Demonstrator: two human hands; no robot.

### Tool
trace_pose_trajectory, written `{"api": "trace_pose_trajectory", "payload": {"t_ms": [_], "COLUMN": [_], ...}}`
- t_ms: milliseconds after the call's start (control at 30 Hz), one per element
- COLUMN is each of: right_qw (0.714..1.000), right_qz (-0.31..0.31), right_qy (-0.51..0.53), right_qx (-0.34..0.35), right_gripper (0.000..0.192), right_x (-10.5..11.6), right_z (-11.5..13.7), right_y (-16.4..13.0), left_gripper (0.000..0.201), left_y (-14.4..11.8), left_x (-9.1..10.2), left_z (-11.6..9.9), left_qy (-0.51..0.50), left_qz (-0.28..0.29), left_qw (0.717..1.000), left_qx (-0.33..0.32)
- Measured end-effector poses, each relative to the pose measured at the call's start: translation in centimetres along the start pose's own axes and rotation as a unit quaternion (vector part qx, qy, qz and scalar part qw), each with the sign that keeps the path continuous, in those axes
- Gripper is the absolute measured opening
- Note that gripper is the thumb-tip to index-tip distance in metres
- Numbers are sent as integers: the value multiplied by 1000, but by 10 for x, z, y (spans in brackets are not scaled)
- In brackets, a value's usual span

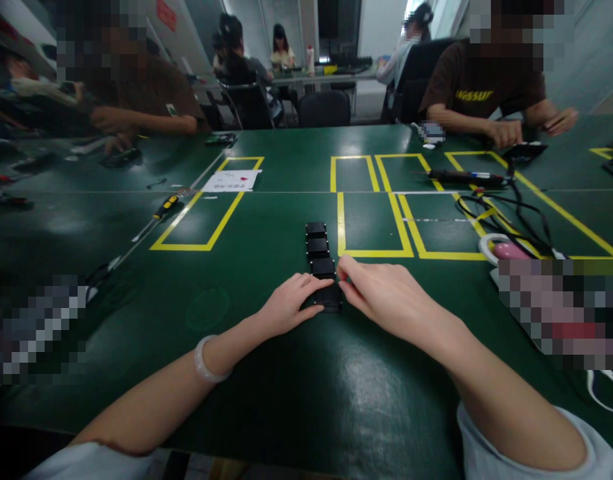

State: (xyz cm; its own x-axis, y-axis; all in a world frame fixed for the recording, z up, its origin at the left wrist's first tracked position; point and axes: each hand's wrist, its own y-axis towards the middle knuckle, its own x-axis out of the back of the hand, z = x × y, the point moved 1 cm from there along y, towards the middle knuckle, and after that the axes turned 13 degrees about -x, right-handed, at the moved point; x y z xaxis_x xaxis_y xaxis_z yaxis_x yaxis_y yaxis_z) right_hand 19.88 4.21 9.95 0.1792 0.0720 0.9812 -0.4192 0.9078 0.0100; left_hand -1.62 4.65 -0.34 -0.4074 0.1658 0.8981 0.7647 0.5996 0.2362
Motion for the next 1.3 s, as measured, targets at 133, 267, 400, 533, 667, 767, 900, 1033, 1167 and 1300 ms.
{"api": "trace_pose_trajectory", "payload": {"t_ms": [133, 267, 400, 533, 667, 767, 900, 1033, 1167, 1300], "right_qw": [1000, 1000, 1000, 1000, 999, 999, 999, 1000, 999, 1000], "right_qz": [-8, -6, 2, -2, 4, 22, 23, 5, 12, 9], "right_qy": [-17, -3, 13, 6, -8, 19, 32, 17, 7, 21], "right_qx": [-25, -13, 5, -9, -35, -18, -8, -24, -29, -12], "right_gripper": [22, 17, 10, 14, 20, 13, 9, 15, 16, 9], "right_x": [-2, -2, 0, 0, -2, -1, 1, 2, 1, 1], "right_z": [2, 1, -1, -1, -2, -3, -4, -1, 1, 0], "right_y": [2, 2, -1, 0, 2, 2, 0, 1, 2, 1], "left_gripper": [49, 49, 49, 49, 49, 48, 47, 47, 48, 48], "left_y": [0, 0, -1, -1, 0, 0, 0, 0, 0, 0], "left_x": [1, 0, -1, -2, -1, 0, 1, -1, -1, -1], "left_z": [0, -1, 0, 1, 0, -1, -2, -2, -1, -2], "left_qy": [2, 5, 4, 1, -6, -6, -2, -1, -1, -3], "left_qz": [3, -1, -3, -6, -8, -7, -6, -9, -13, -13], "left_qw": [1000, 1000, 1000, 1000, 1000, 1000, 1000, 1000, 1000, 1000], "left_qx": [-2, -4, -4, -5, -7, -4, -5, -3, -2, -2]}}
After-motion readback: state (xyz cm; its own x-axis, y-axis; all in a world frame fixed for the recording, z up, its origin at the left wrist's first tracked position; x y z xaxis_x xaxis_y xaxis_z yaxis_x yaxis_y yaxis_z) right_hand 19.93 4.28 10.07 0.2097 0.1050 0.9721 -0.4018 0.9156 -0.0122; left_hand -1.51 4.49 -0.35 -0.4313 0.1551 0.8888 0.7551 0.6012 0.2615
